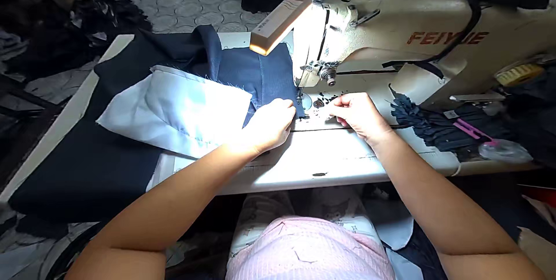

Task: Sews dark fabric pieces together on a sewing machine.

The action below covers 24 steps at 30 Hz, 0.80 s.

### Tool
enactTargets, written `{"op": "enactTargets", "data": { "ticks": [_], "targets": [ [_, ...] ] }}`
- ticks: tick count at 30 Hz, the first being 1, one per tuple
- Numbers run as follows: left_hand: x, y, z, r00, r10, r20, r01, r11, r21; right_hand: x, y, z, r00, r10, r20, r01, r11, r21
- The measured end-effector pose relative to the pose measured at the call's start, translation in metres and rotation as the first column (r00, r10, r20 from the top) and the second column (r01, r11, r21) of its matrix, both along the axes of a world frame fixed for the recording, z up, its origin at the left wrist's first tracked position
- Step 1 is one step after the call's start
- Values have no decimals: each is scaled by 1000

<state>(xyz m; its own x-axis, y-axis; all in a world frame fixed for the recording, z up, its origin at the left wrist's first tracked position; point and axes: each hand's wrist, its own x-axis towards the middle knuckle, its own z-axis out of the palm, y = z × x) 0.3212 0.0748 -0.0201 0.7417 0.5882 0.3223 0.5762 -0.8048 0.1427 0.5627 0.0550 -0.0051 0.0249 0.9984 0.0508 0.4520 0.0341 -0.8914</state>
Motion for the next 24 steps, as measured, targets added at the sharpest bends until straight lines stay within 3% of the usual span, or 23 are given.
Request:
{"op": "enactTargets", "data": {
  "ticks": [4,6,9,14,19,24],
  "targets": [
    [12,20,-11,1000,21,5,-21,999,32,-5,12,4,998,-63,2,63,987,-147],
    [14,29,-4,995,91,30,-89,994,-59,-8,17,6,997,-71,-20,66,979,-191],
    [8,39,5,955,190,228,-132,960,-245,-15,23,3,999,-39,-36,31,980,-195],
    [2,42,-7,900,139,412,-46,972,-228,-41,41,-11,993,21,117,3,978,-207],
    [-1,39,-16,949,40,314,5,990,-141,-60,50,-15,953,-31,301,89,980,-181],
    [2,34,-15,997,75,36,-69,989,-132,-51,43,-8,970,4,241,46,979,-201]
  ]
}}
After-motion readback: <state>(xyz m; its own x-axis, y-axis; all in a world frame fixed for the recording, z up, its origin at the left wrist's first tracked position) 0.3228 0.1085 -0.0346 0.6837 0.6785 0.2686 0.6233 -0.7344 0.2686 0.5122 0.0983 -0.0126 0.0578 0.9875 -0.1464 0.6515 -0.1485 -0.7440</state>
